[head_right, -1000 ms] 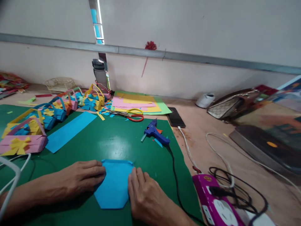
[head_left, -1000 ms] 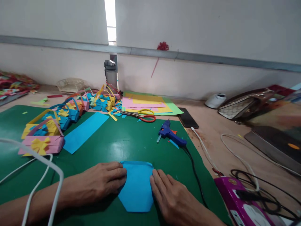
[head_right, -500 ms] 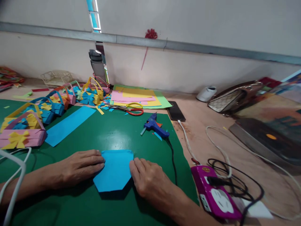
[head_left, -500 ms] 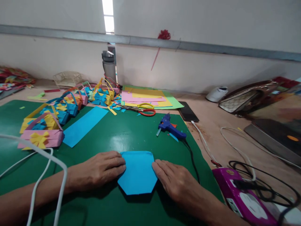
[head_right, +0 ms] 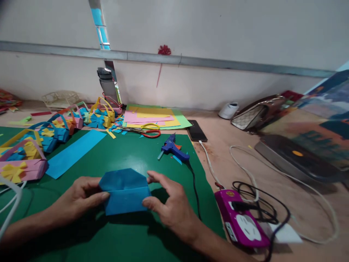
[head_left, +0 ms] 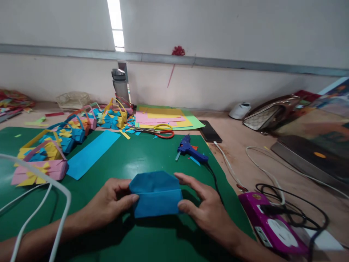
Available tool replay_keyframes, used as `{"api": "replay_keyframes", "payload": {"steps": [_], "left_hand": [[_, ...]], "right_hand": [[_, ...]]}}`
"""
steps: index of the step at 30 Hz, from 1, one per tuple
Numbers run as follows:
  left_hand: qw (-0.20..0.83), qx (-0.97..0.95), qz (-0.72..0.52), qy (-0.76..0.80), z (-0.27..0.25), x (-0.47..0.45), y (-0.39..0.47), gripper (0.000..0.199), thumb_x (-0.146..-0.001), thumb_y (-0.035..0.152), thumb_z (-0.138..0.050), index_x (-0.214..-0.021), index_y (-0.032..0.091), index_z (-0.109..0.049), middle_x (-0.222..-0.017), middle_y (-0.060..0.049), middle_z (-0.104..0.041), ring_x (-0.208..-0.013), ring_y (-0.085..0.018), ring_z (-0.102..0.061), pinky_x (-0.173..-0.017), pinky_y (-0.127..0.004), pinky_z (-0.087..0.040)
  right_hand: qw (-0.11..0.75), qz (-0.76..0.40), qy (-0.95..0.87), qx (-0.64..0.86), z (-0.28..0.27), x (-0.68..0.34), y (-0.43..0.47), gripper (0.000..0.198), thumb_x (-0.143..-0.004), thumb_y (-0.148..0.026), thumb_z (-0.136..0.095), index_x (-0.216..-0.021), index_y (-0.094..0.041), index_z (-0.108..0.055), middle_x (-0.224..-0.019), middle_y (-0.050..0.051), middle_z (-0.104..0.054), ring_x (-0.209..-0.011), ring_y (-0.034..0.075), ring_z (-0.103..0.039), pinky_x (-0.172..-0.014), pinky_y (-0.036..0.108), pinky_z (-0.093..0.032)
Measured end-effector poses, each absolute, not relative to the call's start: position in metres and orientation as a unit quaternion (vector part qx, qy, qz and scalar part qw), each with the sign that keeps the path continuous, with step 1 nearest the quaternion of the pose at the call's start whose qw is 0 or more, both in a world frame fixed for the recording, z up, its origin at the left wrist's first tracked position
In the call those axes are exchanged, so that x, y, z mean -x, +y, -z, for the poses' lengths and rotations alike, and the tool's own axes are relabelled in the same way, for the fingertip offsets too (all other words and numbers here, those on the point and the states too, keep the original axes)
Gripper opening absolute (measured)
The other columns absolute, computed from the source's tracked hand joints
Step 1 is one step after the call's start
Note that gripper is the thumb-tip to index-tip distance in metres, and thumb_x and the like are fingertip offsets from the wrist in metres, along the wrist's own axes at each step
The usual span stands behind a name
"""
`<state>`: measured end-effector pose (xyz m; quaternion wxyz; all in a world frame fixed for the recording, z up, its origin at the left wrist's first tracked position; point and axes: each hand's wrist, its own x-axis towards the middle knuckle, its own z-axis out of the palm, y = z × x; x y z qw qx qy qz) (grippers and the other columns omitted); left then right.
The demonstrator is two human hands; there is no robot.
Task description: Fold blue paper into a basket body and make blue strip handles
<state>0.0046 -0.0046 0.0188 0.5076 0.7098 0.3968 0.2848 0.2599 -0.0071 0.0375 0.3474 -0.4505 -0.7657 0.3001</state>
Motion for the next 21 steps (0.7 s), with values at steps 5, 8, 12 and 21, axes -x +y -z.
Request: {"api": "replay_keyframes", "payload": {"steps": [5,8,12,21], "left_hand": [[0.665,-0.573,-0.248,0.409,-0.019,-0.01,-0.002,0.032,-0.076,0.043,-0.061,-0.073,0.011,-0.06,-0.059,0.0,-0.054,-0.051,-0.009,-0.045,-0.05,-0.02,-0.037],[0.656,-0.57,-0.247,0.428,-0.016,-0.013,0.002,0.031,-0.075,0.042,-0.061,-0.068,0.012,-0.056,-0.056,0.002,-0.051,-0.051,-0.008,-0.043,-0.049,-0.02,-0.035],[0.64,-0.564,-0.245,0.46,-0.014,-0.016,0.004,0.029,-0.073,0.039,-0.062,-0.065,0.014,-0.051,-0.056,0.004,-0.047,-0.05,-0.008,-0.04,-0.048,-0.02,-0.031],[0.277,-0.823,-0.202,0.452,-0.005,-0.01,0.014,0.018,-0.082,0.022,-0.051,-0.066,0.016,-0.052,-0.069,-0.001,-0.057,-0.072,-0.017,-0.049,-0.07,-0.033,-0.037]], "right_hand": [[0.328,-0.577,-0.592,0.457,-0.035,-0.246,-0.005,0.023,-0.072,-0.035,-0.064,-0.085,-0.016,-0.063,-0.073,0.001,-0.063,-0.066,0.014,-0.058,-0.059,0.025,-0.048],[0.319,-0.592,-0.559,0.486,-0.03,-0.241,-0.003,0.02,-0.067,-0.029,-0.066,-0.061,-0.017,-0.05,-0.055,-0.006,-0.046,-0.051,0.007,-0.041,-0.045,0.018,-0.033],[0.298,-0.594,-0.562,0.492,-0.025,-0.239,-0.002,0.021,-0.067,-0.026,-0.063,-0.061,-0.017,-0.045,-0.056,-0.007,-0.041,-0.051,0.006,-0.035,-0.045,0.019,-0.027],[0.166,-0.247,-0.796,0.528,-0.025,-0.237,0.002,0.016,-0.075,-0.012,-0.059,-0.062,-0.016,-0.051,-0.062,-0.004,-0.047,-0.058,0.01,-0.043,-0.053,0.023,-0.028]]}}
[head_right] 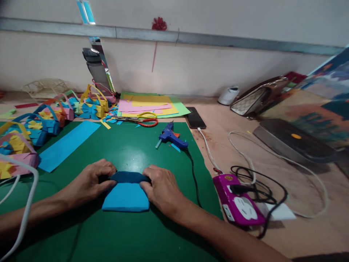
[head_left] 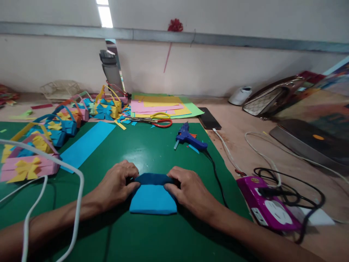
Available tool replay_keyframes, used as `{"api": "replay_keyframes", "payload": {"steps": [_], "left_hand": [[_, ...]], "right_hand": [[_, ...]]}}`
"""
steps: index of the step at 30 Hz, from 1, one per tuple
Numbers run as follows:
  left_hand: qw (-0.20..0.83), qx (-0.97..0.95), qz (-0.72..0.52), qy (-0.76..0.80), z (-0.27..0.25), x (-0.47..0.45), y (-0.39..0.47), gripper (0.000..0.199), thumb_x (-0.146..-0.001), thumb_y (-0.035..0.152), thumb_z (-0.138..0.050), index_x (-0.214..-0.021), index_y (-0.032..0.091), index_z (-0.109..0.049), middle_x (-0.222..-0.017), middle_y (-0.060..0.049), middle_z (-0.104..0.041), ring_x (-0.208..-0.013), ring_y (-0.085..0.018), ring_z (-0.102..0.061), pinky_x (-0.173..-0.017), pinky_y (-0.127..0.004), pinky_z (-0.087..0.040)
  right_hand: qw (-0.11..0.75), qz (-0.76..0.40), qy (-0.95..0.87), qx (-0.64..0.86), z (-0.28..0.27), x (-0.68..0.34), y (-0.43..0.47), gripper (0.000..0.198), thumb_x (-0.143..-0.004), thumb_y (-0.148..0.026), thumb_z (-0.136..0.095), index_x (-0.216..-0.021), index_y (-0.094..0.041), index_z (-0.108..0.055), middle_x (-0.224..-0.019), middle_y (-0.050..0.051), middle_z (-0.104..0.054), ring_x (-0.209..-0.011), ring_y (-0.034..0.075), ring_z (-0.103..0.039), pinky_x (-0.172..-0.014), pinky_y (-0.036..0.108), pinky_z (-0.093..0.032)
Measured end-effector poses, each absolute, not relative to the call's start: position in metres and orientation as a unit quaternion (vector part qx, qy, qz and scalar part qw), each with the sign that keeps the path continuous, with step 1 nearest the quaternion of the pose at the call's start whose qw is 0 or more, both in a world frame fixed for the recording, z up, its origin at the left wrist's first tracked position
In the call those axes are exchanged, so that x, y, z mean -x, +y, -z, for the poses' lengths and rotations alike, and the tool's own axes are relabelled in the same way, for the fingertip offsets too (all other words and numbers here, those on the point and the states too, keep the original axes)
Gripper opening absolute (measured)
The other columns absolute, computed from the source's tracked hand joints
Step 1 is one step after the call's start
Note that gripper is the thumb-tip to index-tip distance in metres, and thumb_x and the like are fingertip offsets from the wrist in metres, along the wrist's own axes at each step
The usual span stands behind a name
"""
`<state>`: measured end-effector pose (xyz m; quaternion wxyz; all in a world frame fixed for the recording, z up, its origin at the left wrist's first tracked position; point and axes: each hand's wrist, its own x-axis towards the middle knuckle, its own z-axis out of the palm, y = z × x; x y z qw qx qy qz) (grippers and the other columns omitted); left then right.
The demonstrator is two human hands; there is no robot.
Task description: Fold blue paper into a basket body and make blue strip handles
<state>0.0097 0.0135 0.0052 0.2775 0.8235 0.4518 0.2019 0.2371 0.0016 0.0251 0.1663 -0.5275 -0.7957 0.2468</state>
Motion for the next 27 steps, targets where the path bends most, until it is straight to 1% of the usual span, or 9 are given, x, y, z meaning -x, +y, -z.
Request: {"api": "replay_keyframes", "payload": {"steps": [2,4,8,10,17,20,23,27], "left_hand": [[0.236,-0.843,-0.196,0.442,-0.003,-0.009,0.015,0.015,-0.082,0.02,-0.052,-0.068,0.016,-0.052,-0.075,-0.002,-0.058,-0.076,-0.018,-0.049,-0.072,-0.035,-0.036],[0.219,-0.851,-0.196,0.435,0.0,-0.008,0.015,0.013,-0.083,0.017,-0.052,-0.069,0.015,-0.052,-0.079,-0.002,-0.058,-0.078,-0.017,-0.05,-0.072,-0.034,-0.036],[0.214,-0.861,-0.234,0.397,0.007,-0.008,0.012,0.015,-0.086,0.011,-0.048,-0.077,0.017,-0.058,-0.081,-0.002,-0.06,-0.079,-0.016,-0.052,-0.07,-0.031,-0.036],[0.207,-0.865,-0.25,0.382,0.01,-0.008,0.011,0.016,-0.087,0.011,-0.047,-0.081,0.018,-0.061,-0.082,-0.002,-0.061,-0.08,-0.016,-0.053,-0.07,-0.031,-0.035],[0.156,-0.884,-0.271,0.348,0.013,-0.006,0.01,0.022,-0.09,0.012,-0.043,-0.083,0.018,-0.062,-0.081,-0.002,-0.06,-0.077,-0.014,-0.054,-0.069,-0.03,-0.036],[0.147,-0.886,-0.274,0.345,0.013,-0.006,0.008,0.025,-0.09,0.01,-0.04,-0.084,0.018,-0.062,-0.08,-0.003,-0.06,-0.076,-0.015,-0.051,-0.068,-0.03,-0.036],[0.117,-0.901,-0.272,0.317,0.014,-0.005,0.007,0.027,-0.089,0.007,-0.038,-0.084,0.018,-0.062,-0.08,-0.003,-0.06,-0.073,-0.015,-0.048,-0.067,-0.031,-0.034],[0.085,-0.922,-0.239,0.292,0.013,-0.002,0.006,0.028,-0.089,0.005,-0.038,-0.086,0.019,-0.062,-0.083,-0.004,-0.06,-0.072,-0.015,-0.046,-0.068,-0.031,-0.032]], "right_hand": [[0.137,-0.177,-0.828,0.515,-0.024,-0.236,0.003,0.017,-0.075,-0.012,-0.062,-0.062,-0.016,-0.052,-0.067,-0.002,-0.051,-0.063,0.011,-0.046,-0.056,0.024,-0.03],[0.121,-0.154,-0.843,0.501,-0.022,-0.236,0.004,0.016,-0.076,-0.012,-0.064,-0.064,-0.015,-0.053,-0.07,0.0,-0.053,-0.067,0.012,-0.049,-0.058,0.024,-0.032],[0.143,-0.147,-0.868,0.452,-0.016,-0.236,0.005,0.011,-0.078,-0.007,-0.059,-0.071,-0.015,-0.057,-0.076,0.002,-0.057,-0.075,0.014,-0.051,-0.062,0.024,-0.036],[0.157,-0.137,-0.88,0.426,-0.013,-0.237,0.005,0.013,-0.08,-0.005,-0.054,-0.075,-0.015,-0.059,-0.078,0.003,-0.058,-0.076,0.015,-0.051,-0.062,0.024,-0.036],[0.156,-0.084,-0.915,0.362,-0.01,-0.24,0.002,0.02,-0.081,-0.001,-0.044,-0.079,-0.014,-0.06,-0.082,0.007,-0.059,-0.078,0.016,-0.049,-0.061,0.025,-0.037],[0.162,-0.04,-0.924,0.344,-0.01,-0.239,0.0,0.025,-0.086,-0.003,-0.039,-0.075,-0.013,-0.059,-0.079,0.007,-0.058,-0.073,0.016,-0.046,-0.06,0.026,-0.037],[0.15,-0.006,-0.937,0.316,-0.012,-0.238,-0.002,0.029,-0.089,-0.005,-0.037,-0.07,-0.014,-0.058,-0.076,0.008,-0.057,-0.07,0.016,-0.044,-0.061,0.028,-0.037],[0.126,0.01,-0.95,0.284,-0.015,-0.239,-0.004,0.029,-0.089,-0.006,-0.036,-0.072,-0.013,-0.059,-0.076,0.008,-0.057,-0.07,0.017,-0.044,-0.063,0.03,-0.039]]}}
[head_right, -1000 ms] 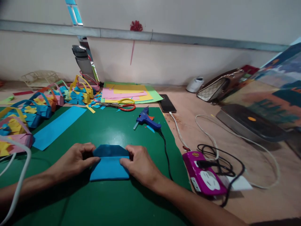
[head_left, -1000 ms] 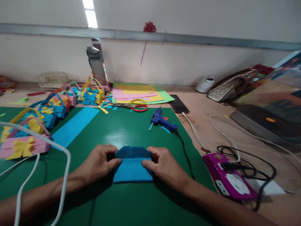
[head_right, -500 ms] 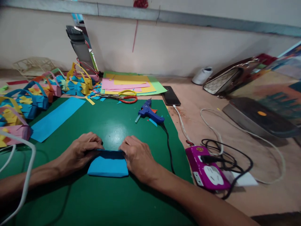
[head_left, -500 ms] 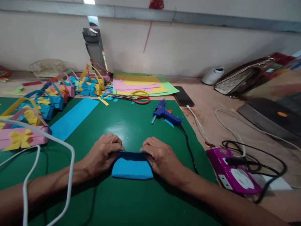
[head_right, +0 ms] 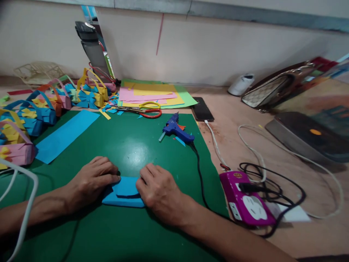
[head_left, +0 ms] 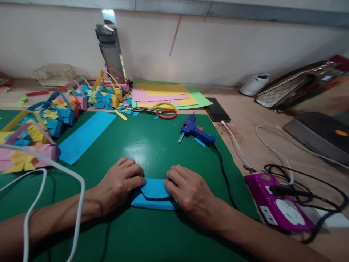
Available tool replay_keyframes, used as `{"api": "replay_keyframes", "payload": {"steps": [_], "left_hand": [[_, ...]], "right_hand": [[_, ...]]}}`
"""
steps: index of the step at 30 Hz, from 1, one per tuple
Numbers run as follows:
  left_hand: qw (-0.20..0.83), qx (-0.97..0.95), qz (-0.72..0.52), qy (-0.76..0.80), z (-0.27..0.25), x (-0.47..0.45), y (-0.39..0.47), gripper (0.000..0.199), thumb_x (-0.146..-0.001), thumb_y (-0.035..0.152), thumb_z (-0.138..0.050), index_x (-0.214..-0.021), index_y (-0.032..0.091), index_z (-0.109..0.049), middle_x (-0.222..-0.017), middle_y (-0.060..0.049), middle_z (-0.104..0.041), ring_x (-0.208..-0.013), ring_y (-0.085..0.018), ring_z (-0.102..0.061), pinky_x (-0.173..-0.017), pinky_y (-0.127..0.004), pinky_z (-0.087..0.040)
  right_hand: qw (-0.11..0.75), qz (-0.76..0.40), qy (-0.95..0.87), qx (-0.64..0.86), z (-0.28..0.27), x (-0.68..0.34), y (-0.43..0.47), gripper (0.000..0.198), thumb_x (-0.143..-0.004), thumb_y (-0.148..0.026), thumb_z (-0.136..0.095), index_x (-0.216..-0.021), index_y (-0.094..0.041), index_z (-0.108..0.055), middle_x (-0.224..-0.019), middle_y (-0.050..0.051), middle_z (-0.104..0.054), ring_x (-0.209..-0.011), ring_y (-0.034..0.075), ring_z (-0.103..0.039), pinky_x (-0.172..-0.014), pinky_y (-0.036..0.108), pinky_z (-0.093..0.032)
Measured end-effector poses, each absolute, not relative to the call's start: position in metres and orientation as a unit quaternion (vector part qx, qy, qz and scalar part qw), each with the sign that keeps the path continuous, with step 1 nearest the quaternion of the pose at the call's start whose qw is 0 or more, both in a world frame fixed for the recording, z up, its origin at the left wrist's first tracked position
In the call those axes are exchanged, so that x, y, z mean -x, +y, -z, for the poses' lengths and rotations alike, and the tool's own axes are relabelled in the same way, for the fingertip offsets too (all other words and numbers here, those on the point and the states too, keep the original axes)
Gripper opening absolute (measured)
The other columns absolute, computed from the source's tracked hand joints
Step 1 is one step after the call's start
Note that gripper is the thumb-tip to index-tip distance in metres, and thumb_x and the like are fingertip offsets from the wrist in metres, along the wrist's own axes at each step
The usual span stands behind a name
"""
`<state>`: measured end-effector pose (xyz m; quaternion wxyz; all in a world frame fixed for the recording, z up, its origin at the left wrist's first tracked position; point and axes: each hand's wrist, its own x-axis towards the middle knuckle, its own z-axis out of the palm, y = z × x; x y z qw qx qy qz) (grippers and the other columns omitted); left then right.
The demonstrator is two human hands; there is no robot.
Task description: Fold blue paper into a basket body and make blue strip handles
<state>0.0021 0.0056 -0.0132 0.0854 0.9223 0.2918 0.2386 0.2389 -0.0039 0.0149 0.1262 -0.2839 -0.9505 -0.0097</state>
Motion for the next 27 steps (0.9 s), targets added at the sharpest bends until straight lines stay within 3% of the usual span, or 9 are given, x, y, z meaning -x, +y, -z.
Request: {"api": "replay_keyframes", "payload": {"steps": [5,16,19,22,24,27], "left_hand": [[0.073,-0.929,-0.22,0.289,0.01,0.0,0.003,0.027,-0.089,0.007,-0.04,-0.087,0.019,-0.063,-0.082,-0.003,-0.059,-0.072,-0.015,-0.046,-0.069,-0.031,-0.033],[0.041,-0.913,-0.244,0.324,0.012,0.011,-0.007,0.027,-0.091,0.009,-0.038,-0.096,0.02,-0.061,-0.079,-0.004,-0.06,-0.067,-0.015,-0.046,-0.062,-0.031,-0.038],[0.021,-0.915,-0.27,0.298,-0.001,0.008,-0.025,0.026,-0.092,0.012,-0.036,-0.107,0.013,-0.057,-0.09,-0.01,-0.064,-0.079,-0.019,-0.054,-0.07,-0.035,-0.045],[-0.015,-0.938,-0.233,0.256,-0.011,-0.009,-0.043,0.028,-0.092,0.02,-0.04,-0.11,0.007,-0.057,-0.106,-0.014,-0.066,-0.109,-0.025,-0.052,-0.087,-0.037,-0.046],[-0.043,-0.944,-0.204,0.257,-0.01,-0.022,-0.049,0.047,-0.091,0.041,-0.04,-0.11,0.002,-0.057,-0.115,-0.018,-0.063,-0.116,-0.03,-0.049,-0.088,-0.039,-0.047],[-0.06,-0.947,-0.175,0.264,0.001,-0.034,-0.053,0.061,-0.087,0.054,-0.041,-0.113,0.001,-0.056,-0.12,-0.02,-0.06,-0.115,-0.032,-0.051,-0.086,-0.039,-0.049]], "right_hand": [[0.122,0.044,-0.957,0.258,-0.016,-0.24,-0.005,0.028,-0.091,-0.012,-0.035,-0.095,-0.014,-0.062,-0.075,0.006,-0.056,-0.066,0.018,-0.043,-0.06,0.031,-0.037],[0.087,0.087,-0.966,0.226,-0.014,-0.237,-0.007,0.03,-0.088,-0.009,-0.034,-0.092,-0.013,-0.063,-0.075,0.007,-0.058,-0.067,0.02,-0.048,-0.065,0.038,-0.039],[0.089,0.09,-0.966,0.227,-0.014,-0.236,-0.007,0.03,-0.088,-0.01,-0.034,-0.091,-0.012,-0.064,-0.074,0.006,-0.057,-0.065,0.02,-0.049,-0.064,0.038,-0.04],[0.094,0.092,-0.964,0.229,-0.014,-0.235,-0.007,0.032,-0.088,-0.009,-0.032,-0.088,-0.013,-0.064,-0.074,0.006,-0.058,-0.065,0.02,-0.05,-0.067,0.039,-0.041],[0.099,0.095,-0.964,0.228,-0.014,-0.234,-0.007,0.034,-0.089,-0.008,-0.031,-0.086,-0.013,-0.064,-0.074,0.006,-0.058,-0.066,0.02,-0.051,-0.07,0.039,-0.041],[0.105,0.102,-0.963,0.225,-0.015,-0.234,-0.008,0.035,-0.089,-0.008,-0.03,-0.086,-0.012,-0.064,-0.074,0.006,-0.059,-0.067,0.02,-0.052,-0.073,0.04,-0.041]]}}
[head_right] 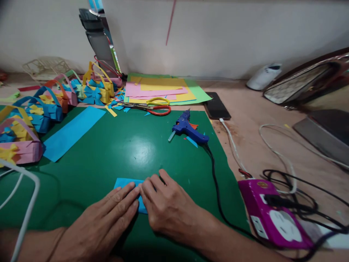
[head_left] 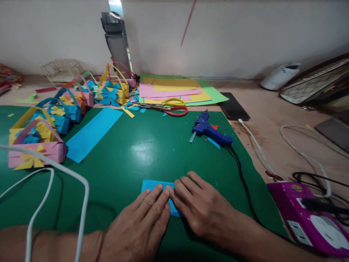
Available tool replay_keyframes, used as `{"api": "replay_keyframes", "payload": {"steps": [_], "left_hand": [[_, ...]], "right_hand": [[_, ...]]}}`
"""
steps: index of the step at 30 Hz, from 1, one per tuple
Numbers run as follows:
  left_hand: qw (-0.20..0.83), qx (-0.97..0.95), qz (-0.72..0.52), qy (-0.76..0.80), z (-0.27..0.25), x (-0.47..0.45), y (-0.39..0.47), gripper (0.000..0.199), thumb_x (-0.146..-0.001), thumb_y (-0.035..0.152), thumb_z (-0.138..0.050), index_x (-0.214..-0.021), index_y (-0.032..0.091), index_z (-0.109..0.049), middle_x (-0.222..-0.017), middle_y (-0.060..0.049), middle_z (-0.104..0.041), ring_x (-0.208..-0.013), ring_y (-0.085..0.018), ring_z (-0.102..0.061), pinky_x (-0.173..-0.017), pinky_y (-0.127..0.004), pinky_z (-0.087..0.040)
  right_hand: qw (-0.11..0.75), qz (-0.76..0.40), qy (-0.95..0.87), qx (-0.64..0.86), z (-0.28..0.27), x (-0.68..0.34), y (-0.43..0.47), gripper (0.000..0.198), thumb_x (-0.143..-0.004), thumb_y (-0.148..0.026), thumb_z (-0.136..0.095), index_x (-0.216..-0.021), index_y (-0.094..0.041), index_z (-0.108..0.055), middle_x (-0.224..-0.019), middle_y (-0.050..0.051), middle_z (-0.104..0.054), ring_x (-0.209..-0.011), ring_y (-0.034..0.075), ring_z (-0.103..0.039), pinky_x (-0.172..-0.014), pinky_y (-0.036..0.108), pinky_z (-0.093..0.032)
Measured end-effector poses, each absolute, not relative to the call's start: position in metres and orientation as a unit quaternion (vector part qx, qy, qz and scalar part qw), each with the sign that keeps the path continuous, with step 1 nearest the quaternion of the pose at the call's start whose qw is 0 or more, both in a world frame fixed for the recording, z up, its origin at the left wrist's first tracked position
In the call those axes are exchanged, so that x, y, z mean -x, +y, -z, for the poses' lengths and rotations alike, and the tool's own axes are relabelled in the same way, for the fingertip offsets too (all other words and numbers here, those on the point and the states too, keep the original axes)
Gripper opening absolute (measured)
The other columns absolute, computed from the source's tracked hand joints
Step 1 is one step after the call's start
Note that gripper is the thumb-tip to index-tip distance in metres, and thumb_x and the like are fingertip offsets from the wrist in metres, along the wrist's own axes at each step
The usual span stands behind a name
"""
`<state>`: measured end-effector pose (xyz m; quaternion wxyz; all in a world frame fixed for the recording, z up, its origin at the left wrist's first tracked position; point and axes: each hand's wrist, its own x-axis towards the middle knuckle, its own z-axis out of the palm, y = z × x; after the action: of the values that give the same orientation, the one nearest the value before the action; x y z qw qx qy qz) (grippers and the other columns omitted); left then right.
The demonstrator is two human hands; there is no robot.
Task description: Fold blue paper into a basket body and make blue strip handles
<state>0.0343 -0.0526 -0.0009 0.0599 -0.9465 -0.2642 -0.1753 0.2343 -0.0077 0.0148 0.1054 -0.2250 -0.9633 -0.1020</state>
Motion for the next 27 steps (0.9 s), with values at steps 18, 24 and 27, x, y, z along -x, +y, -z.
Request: {"api": "replay_keyframes", "payload": {"steps": [18,24,27], "left_hand": [[0.126,0.933,0.14,-0.306,0.009,-0.038,-0.054,0.059,-0.088,0.053,-0.039,-0.111,0.002,-0.057,-0.117,-0.019,-0.062,-0.111,-0.033,-0.055,-0.092,-0.04,-0.04],[0.071,0.945,0.118,-0.297,-0.004,-0.041,-0.05,0.075,-0.081,0.068,-0.036,-0.106,0.002,-0.062,-0.108,-0.019,-0.066,-0.101,-0.035,-0.06,-0.081,-0.041,-0.047],[0.047,0.941,0.108,-0.316,-0.008,-0.046,-0.046,0.081,-0.08,0.072,-0.029,-0.111,0.004,-0.061,-0.106,-0.018,-0.067,-0.096,-0.034,-0.061,-0.075,-0.042,-0.048]], "right_hand": [[0.114,0.115,-0.962,0.221,-0.016,-0.234,-0.008,0.038,-0.089,-0.006,-0.027,-0.091,-0.01,-0.065,-0.075,0.007,-0.061,-0.069,0.021,-0.053,-0.073,0.041,-0.04],[0.105,0.114,-0.955,0.254,-0.022,-0.245,-0.013,0.035,-0.088,-0.007,-0.03,-0.081,-0.01,-0.065,-0.072,0.008,-0.06,-0.068,0.02,-0.05,-0.079,0.042,-0.036],[0.049,0.071,-0.958,0.272,-0.029,-0.255,-0.015,0.025,-0.088,-0.012,-0.039,-0.08,-0.013,-0.063,-0.072,0.005,-0.058,-0.066,0.019,-0.047,-0.072,0.038,-0.035]]}}
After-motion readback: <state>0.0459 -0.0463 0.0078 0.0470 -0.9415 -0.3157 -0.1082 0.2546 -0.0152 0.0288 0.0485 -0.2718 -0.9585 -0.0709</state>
